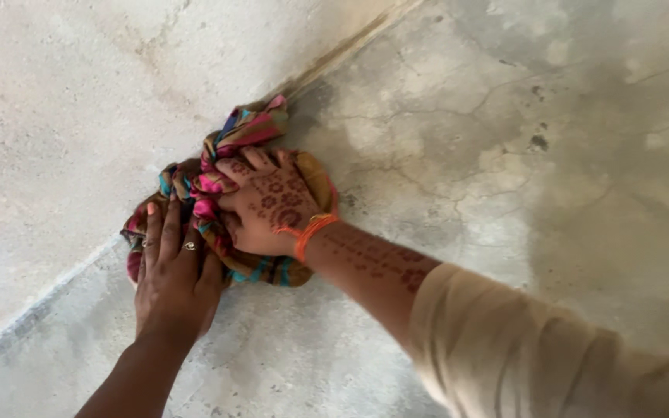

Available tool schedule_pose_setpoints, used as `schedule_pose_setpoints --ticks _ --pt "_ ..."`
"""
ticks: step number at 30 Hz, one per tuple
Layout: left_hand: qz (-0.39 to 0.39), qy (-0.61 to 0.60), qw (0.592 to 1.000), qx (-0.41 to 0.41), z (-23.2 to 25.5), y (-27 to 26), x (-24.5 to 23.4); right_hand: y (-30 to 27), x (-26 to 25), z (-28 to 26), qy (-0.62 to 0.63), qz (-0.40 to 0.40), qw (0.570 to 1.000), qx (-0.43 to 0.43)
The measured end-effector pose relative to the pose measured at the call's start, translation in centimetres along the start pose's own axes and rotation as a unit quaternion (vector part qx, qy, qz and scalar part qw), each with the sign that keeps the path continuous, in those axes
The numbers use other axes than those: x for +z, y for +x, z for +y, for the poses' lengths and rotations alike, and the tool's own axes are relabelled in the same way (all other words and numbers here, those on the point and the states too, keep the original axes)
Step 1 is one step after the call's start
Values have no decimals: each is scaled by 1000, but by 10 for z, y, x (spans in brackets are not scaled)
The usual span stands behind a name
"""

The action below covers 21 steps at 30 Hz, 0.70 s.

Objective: The person scrubs a concrete floor with a colorful cloth using both hands. They move the cloth back and forth along the base of a wall, focusing on the corner and the junction between the floor and the wall.

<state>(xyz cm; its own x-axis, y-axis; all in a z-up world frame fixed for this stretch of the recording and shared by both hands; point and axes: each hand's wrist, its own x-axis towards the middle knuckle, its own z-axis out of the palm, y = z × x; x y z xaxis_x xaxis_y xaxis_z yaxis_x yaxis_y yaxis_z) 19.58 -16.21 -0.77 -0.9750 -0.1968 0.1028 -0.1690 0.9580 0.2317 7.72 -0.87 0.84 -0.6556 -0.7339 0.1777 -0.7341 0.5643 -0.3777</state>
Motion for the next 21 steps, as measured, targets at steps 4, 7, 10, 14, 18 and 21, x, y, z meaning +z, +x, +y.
schedule_pose_setpoints --ticks 4,7,10,14,18,21 --pt "17 22 1000 -4 7 3 11 -8 2 -1 -14 19 1000 20" --pt "20 -1 1000 -17 19 2 19 -19 0 4 3 71 997 12" --pt "4 -5 1000 -25 34 10 25 -41 -9 11 6 124 992 17" --pt "-25 0 1000 12 53 13 29 -70 -27 22 0 177 984 38" --pt "-7 -13 992 128 80 30 31 -102 -47 45 -32 189 978 77" --pt "-109 2 987 120 123 47 35 -130 -62 68 -66 190 972 120"
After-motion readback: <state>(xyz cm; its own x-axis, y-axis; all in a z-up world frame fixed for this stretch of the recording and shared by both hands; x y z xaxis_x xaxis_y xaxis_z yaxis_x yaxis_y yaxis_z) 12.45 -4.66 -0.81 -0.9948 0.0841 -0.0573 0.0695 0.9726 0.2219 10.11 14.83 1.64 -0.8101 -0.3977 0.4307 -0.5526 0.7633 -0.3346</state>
